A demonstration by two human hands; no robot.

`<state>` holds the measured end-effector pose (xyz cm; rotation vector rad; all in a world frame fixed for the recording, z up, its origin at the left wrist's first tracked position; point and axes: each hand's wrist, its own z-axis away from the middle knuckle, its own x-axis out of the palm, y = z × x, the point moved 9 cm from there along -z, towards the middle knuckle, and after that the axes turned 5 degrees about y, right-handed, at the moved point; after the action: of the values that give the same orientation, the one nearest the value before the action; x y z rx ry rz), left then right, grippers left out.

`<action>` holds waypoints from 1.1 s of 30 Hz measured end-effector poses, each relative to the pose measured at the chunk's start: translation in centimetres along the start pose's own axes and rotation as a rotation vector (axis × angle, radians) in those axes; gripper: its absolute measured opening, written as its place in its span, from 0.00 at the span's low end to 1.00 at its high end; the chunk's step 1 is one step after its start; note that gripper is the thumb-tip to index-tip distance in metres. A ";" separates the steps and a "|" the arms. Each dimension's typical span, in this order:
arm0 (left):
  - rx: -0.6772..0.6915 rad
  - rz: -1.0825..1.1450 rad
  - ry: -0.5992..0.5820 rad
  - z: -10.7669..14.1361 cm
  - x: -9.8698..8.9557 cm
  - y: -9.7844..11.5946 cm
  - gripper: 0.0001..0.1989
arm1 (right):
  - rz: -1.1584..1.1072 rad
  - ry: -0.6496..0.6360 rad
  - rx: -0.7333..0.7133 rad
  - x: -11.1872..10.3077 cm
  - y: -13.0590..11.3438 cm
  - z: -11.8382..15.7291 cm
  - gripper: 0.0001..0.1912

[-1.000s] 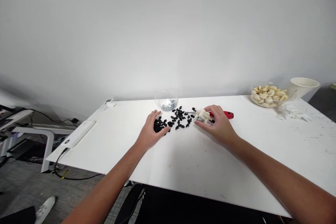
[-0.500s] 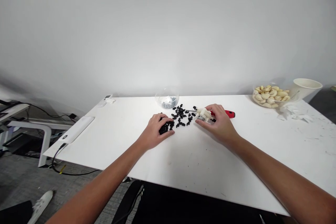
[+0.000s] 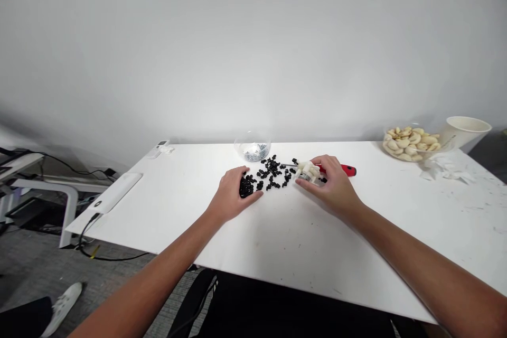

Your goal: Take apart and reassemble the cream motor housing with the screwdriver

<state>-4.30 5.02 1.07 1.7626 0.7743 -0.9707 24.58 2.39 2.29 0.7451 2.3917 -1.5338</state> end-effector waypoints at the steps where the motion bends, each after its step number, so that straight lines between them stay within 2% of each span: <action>1: 0.013 0.008 0.002 0.0 -0.1 0.2 0.37 | 0.001 -0.002 0.002 0.0 0.0 0.0 0.18; 5: 0.036 0.020 -0.029 0.2 -0.1 0.8 0.31 | 0.008 -0.002 -0.005 -0.1 -0.1 0.0 0.18; 13: 0.115 -0.040 -0.112 0.0 0.4 1.7 0.30 | 0.018 0.014 -0.044 -0.1 -0.2 0.0 0.18; 20: 0.096 0.014 -0.055 -0.2 0.0 1.6 0.26 | 0.020 0.009 -0.043 0.0 0.0 0.1 0.19; 22: 0.069 0.007 -0.014 -0.2 -0.2 1.2 0.29 | 0.019 0.009 -0.044 0.0 -0.1 0.1 0.19; 27: -0.040 -0.031 0.049 -0.3 -0.5 -0.2 0.44 | 0.020 -0.001 -0.039 0.0 -0.1 0.0 0.18; 33: -0.112 0.078 0.023 -0.1 -0.4 -1.0 0.53 | 0.003 -0.024 -0.022 0.2 -0.1 0.0 0.17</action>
<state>-5.31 5.41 1.03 1.6967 0.7544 -0.8404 24.38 2.43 2.31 0.7212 2.3850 -1.5041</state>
